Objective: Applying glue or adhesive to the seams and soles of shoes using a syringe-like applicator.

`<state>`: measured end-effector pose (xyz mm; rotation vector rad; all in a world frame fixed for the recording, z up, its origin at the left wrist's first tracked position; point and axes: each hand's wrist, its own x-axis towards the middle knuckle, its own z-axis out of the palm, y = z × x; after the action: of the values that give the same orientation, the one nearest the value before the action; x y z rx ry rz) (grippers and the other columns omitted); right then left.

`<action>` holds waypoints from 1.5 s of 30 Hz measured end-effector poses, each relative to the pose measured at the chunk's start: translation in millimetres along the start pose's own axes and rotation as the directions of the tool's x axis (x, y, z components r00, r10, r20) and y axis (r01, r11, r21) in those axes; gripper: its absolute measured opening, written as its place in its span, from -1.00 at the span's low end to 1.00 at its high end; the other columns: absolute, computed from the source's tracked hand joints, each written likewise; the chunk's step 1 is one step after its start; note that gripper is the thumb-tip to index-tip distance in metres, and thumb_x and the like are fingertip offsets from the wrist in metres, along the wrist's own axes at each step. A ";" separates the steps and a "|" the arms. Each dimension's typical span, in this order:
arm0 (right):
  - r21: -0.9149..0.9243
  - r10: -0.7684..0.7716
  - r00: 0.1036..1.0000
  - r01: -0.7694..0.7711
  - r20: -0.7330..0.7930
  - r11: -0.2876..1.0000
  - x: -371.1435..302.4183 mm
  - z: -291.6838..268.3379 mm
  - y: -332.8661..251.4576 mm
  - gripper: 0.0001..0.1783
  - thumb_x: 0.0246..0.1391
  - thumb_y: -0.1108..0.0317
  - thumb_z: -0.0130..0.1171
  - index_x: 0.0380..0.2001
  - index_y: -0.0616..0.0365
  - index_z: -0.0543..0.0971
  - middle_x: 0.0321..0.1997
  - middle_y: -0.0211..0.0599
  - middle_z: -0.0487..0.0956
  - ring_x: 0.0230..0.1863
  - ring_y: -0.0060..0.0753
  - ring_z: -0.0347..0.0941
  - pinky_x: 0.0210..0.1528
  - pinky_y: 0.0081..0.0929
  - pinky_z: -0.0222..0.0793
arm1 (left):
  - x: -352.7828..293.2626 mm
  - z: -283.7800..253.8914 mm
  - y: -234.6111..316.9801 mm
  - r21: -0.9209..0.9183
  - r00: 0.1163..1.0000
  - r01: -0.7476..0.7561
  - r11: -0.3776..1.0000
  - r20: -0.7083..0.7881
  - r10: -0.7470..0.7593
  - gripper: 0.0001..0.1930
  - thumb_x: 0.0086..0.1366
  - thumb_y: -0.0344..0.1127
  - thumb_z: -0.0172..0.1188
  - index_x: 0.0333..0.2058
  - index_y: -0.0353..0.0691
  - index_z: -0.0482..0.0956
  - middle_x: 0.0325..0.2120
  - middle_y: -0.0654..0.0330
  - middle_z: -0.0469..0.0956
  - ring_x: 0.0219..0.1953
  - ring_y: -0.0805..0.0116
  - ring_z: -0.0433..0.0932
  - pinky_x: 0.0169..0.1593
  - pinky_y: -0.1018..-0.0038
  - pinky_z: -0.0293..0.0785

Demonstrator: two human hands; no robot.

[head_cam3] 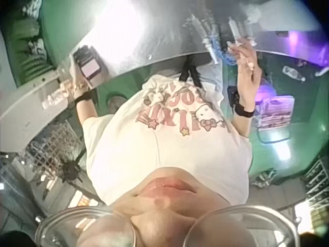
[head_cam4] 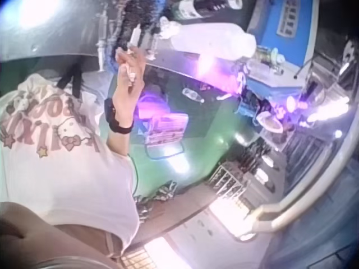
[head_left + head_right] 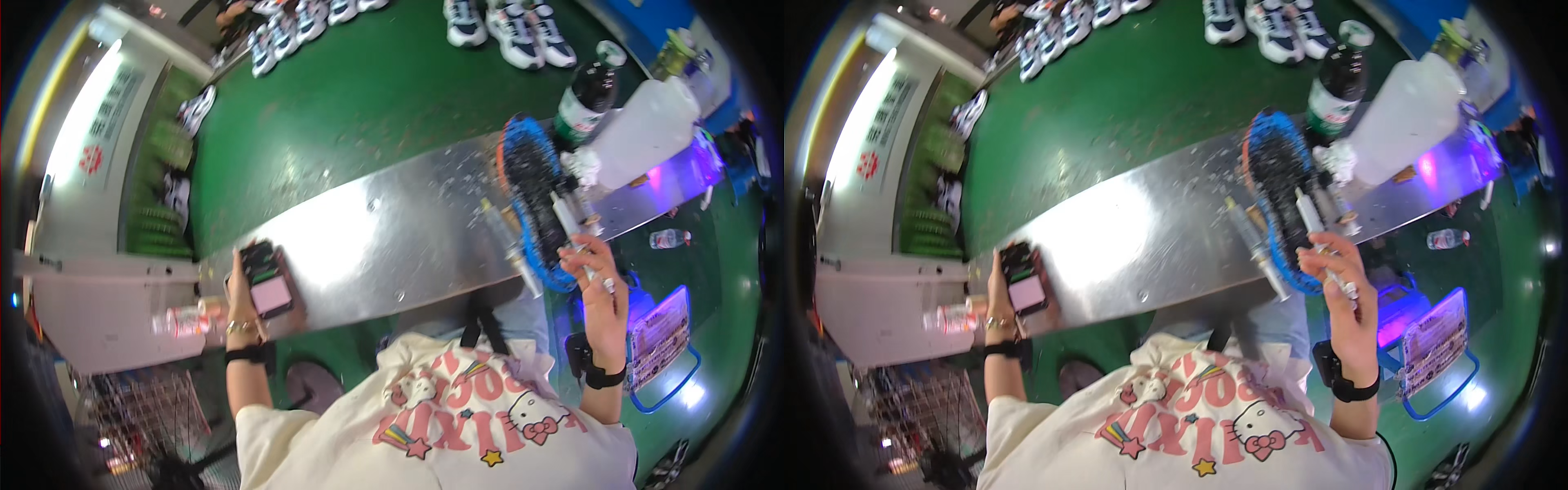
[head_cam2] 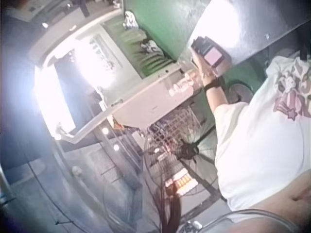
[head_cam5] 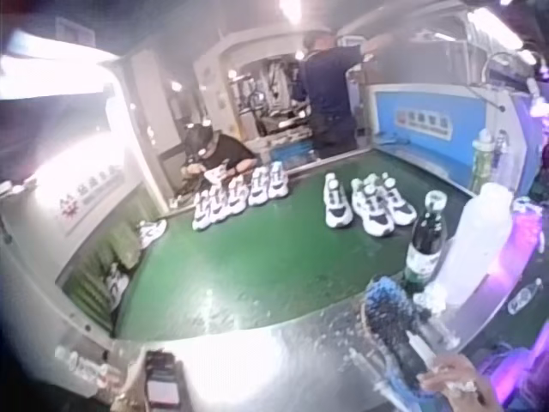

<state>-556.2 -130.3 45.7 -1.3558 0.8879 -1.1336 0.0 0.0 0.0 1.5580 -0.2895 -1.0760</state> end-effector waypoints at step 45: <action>-0.065 0.096 0.995 -0.093 0.039 0.993 37.6 -76.1 -11.3 -0.05 0.10 -0.36 -0.59 -0.53 0.32 0.52 -0.18 -0.02 0.40 -0.24 -0.26 0.41 -0.12 -0.35 0.29 | 107.8 337.0 18.7 0.095 0.958 0.082 0.992 0.267 -0.105 -0.68 0.15 -0.09 0.23 -0.43 -0.28 0.54 -0.54 0.33 0.44 -0.53 0.58 0.34 -0.51 0.68 0.28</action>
<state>-620.6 -185.6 57.3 -1.3700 0.9543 -1.0078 -188.1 -300.2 -5.7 1.5082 -0.4555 -1.3710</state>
